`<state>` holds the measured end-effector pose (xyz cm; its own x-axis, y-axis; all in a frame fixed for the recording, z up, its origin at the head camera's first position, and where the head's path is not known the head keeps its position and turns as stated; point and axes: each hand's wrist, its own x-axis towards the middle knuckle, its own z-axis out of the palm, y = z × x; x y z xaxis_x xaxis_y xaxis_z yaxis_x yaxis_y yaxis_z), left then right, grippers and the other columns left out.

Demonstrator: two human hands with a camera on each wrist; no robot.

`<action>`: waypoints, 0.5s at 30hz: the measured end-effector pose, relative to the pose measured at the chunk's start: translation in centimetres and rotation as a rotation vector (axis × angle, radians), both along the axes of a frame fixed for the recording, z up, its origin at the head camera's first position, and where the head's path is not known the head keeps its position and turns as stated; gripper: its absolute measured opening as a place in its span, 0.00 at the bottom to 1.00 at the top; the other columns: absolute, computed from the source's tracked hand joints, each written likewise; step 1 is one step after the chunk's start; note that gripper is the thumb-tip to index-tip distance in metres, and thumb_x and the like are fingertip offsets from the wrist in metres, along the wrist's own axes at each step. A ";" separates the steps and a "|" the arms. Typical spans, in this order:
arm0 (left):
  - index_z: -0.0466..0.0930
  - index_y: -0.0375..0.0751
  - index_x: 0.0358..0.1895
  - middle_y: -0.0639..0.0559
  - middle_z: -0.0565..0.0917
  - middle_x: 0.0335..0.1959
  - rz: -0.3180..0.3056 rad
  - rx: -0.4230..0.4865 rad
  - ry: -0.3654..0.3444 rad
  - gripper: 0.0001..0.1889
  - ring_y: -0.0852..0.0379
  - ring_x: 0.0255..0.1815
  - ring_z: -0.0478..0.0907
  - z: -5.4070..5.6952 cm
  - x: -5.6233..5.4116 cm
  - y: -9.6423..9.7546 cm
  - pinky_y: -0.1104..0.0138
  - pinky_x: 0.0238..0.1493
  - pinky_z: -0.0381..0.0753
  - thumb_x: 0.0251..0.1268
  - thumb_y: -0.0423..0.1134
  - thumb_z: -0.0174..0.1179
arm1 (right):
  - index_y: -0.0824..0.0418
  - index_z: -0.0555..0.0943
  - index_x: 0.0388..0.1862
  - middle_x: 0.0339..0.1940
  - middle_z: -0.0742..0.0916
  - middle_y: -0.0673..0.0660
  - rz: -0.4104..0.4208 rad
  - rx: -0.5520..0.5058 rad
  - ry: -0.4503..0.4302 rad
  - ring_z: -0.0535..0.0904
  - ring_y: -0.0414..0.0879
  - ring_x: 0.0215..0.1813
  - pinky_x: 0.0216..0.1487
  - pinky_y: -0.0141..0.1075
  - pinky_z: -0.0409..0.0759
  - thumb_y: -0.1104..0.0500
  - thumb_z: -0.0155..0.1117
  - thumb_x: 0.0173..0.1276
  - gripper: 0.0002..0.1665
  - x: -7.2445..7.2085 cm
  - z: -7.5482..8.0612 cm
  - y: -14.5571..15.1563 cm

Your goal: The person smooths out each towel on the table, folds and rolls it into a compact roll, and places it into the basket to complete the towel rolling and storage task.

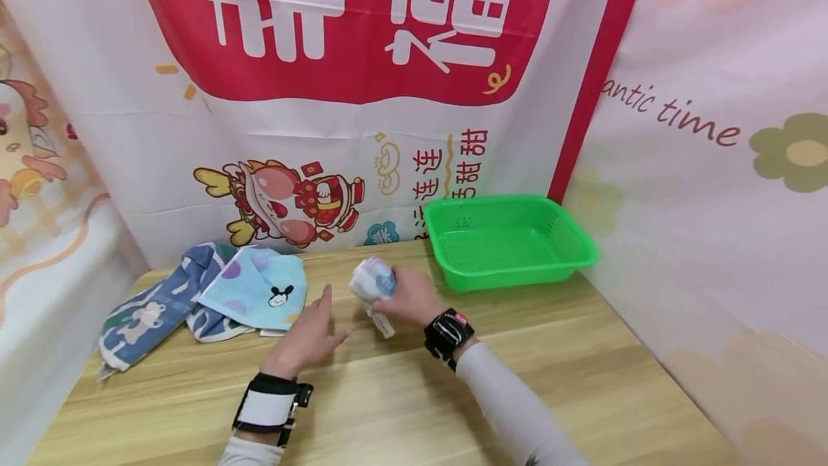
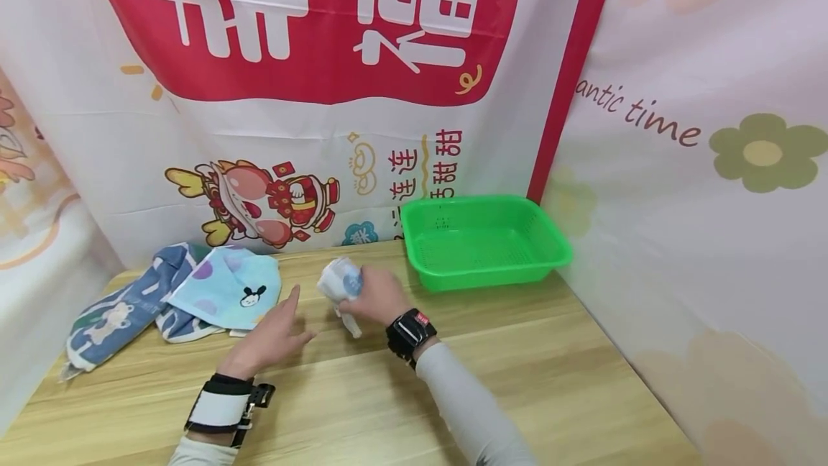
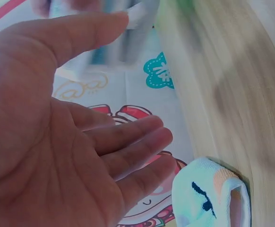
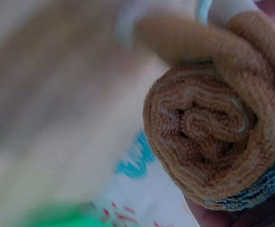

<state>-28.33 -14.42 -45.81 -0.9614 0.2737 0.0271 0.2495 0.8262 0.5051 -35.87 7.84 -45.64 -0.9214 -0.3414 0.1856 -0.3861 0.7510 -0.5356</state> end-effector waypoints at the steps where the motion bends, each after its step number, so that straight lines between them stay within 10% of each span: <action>1: 0.39 0.19 0.77 0.18 0.60 0.73 0.001 -0.001 0.005 0.50 0.25 0.74 0.60 0.0 0.0 -0.1 0.40 0.72 0.63 0.70 0.42 0.64 | 0.59 0.80 0.46 0.34 0.85 0.49 -0.010 -0.033 0.000 0.80 0.41 0.32 0.30 0.31 0.80 0.44 0.82 0.49 0.32 -0.4 0.8 0.4; 9: 0.46 0.18 0.76 0.20 0.60 0.74 0.004 0.025 0.001 0.44 0.27 0.75 0.60 -0.7 -0.4 -1.1 0.41 0.73 0.63 0.72 0.41 0.61 | 0.64 0.80 0.49 0.39 0.86 0.58 -0.162 -0.324 0.015 0.84 0.51 0.37 0.32 0.39 0.86 0.53 0.81 0.52 0.29 -4.3 7.7 5.5; 15: 0.49 0.18 0.76 0.20 0.62 0.73 -0.010 0.036 -0.008 0.42 0.26 0.73 0.61 -0.8 -0.3 -1.5 0.40 0.72 0.63 0.72 0.41 0.60 | 0.66 0.78 0.50 0.40 0.85 0.60 -0.360 -0.199 -0.019 0.81 0.53 0.38 0.32 0.40 0.83 0.44 0.77 0.54 0.35 -8.1 8.7 11.0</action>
<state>-28.67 -15.93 -46.61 -0.9589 0.2822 0.0295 0.2534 0.8050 0.5365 -44.00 18.79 -36.95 -0.9793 0.0447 0.1976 -0.1062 0.7175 -0.6884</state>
